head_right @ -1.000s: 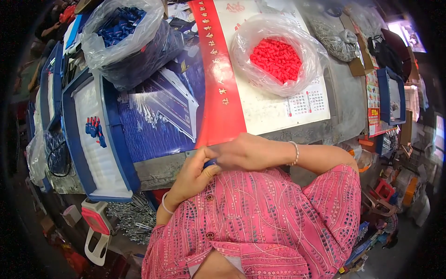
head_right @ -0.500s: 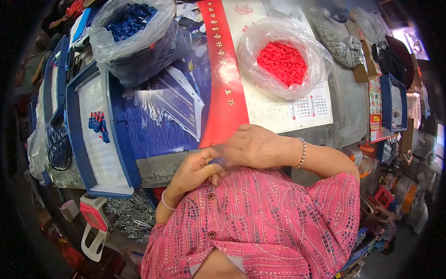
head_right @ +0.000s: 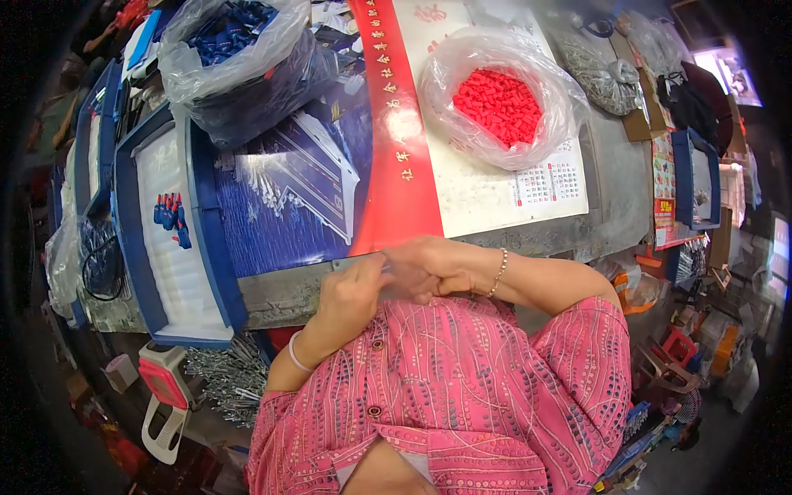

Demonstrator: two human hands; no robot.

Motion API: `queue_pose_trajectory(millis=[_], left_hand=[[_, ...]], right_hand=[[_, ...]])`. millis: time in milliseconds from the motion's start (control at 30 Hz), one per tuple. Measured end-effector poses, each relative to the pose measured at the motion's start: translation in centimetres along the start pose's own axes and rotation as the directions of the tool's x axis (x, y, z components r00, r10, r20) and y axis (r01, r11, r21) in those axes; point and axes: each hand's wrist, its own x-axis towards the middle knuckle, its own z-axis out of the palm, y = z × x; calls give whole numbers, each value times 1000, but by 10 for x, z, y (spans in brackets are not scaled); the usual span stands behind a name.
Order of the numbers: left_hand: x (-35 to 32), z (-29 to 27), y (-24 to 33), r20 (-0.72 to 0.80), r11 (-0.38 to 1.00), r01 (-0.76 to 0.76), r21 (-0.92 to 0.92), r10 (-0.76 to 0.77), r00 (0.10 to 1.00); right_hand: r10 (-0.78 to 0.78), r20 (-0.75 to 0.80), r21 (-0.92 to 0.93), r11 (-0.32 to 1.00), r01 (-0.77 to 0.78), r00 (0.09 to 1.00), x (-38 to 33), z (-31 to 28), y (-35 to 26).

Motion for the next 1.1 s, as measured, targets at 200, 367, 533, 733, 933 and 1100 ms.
queue_pose_trajectory(millis=[200, 367, 533, 733, 933, 1100], left_hand=[[-2, -9, -8, 154, 844, 264, -467, -216, 964], [-4, -15, -12, 400, 572, 472, -671, -257, 880], [-4, -18, -8, 388, 686, 422, -593, -216, 896], [-9, -6, -5, 42, 896, 143, -421, -138, 990], [-11, 0, -10, 23, 982, 78, -175, -75, 997], [-8, -11, -9, 223, 761, 361, -539, -285, 932]], right_hand=[[-551, 127, -939, 200, 279, 825, -16, 11, -19], [-387, 705, -610, -757, 232, 594, -21, 10, -21], [-451, 630, -723, -637, 266, 633, -18, 19, -10], [-548, 115, -800, 443, 404, 828, -7, 24, 4], [-137, -82, -418, 904, 91, 987, -12, 22, -11], [-692, 368, -930, -286, 231, 621, -13, 13, -14]])
